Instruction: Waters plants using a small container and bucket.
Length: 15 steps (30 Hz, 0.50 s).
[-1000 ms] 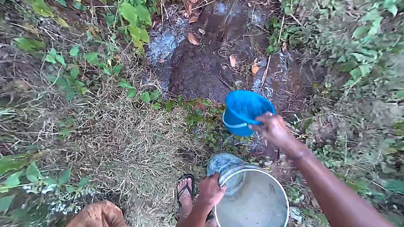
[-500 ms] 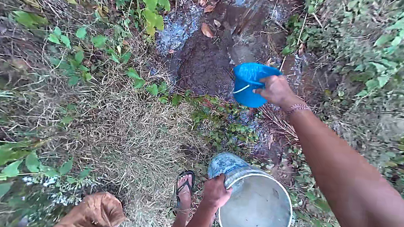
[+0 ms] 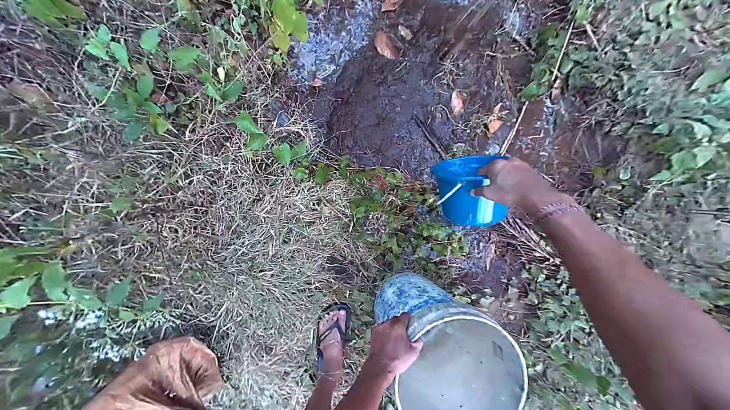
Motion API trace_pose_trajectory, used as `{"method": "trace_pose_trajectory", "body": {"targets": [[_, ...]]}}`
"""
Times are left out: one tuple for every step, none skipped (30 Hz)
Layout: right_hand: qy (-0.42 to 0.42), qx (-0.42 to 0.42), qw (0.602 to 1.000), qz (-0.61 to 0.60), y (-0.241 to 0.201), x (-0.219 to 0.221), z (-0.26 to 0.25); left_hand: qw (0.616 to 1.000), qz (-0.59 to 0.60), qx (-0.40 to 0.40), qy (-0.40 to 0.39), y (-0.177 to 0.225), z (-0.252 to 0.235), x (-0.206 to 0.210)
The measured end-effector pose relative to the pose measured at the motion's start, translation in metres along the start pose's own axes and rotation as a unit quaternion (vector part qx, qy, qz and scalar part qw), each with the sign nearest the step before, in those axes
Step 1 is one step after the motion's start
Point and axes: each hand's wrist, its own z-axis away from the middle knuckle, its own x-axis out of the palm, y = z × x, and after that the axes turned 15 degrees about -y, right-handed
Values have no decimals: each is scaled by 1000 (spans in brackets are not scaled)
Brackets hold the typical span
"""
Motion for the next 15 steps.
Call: {"method": "trace_pose_trajectory", "body": {"targets": [[-20, 22, 999, 21, -10, -10, -8, 1000, 2, 1, 2, 0, 0, 0], [-37, 47, 998, 32, -22, -20, -14, 1000, 1, 3, 5, 0, -1, 0], [-45, 65, 996, 40, -34, -29, -20, 1000, 0, 4, 7, 0, -1, 0], [-48, 79, 994, 49, -47, -38, -24, 1000, -1, 4, 8, -1, -1, 1], [-44, 86, 993, 65, -58, -46, -26, 1000, -2, 5, 8, -1, -2, 0], [-45, 90, 992, 82, -69, -55, -26, 1000, -2, 6, 5, -1, -1, 0], [-50, 95, 989, 105, -79, -64, -25, 1000, -3, 6, 1, 0, -1, -1], [-57, 99, 985, 129, -86, -72, -23, 1000, -3, 5, -2, 0, -1, -2], [-62, 101, 981, 151, -91, -79, -21, 1000, -2, 6, -4, 0, 0, -2], [-67, 105, 977, 173, -94, -84, -17, 1000, -3, 5, -5, 1, 0, -3], [-69, 112, 973, 190, -94, -87, -14, 1000, -5, 5, -2, 2, -1, -3], [-73, 120, 970, 201, -91, -88, -9, 1000, -6, 6, 0, 2, -1, -3], [-74, 128, 969, 199, -87, -86, -3, 1000, -8, 7, 1, 2, -1, -3], [-69, 136, 971, 185, -80, -80, 5, 1000, -10, 5, -2, 2, -2, -4], [-60, 140, 974, 167, -70, -73, 17, 1000, -12, 4, -6, 3, -2, -5]]}}
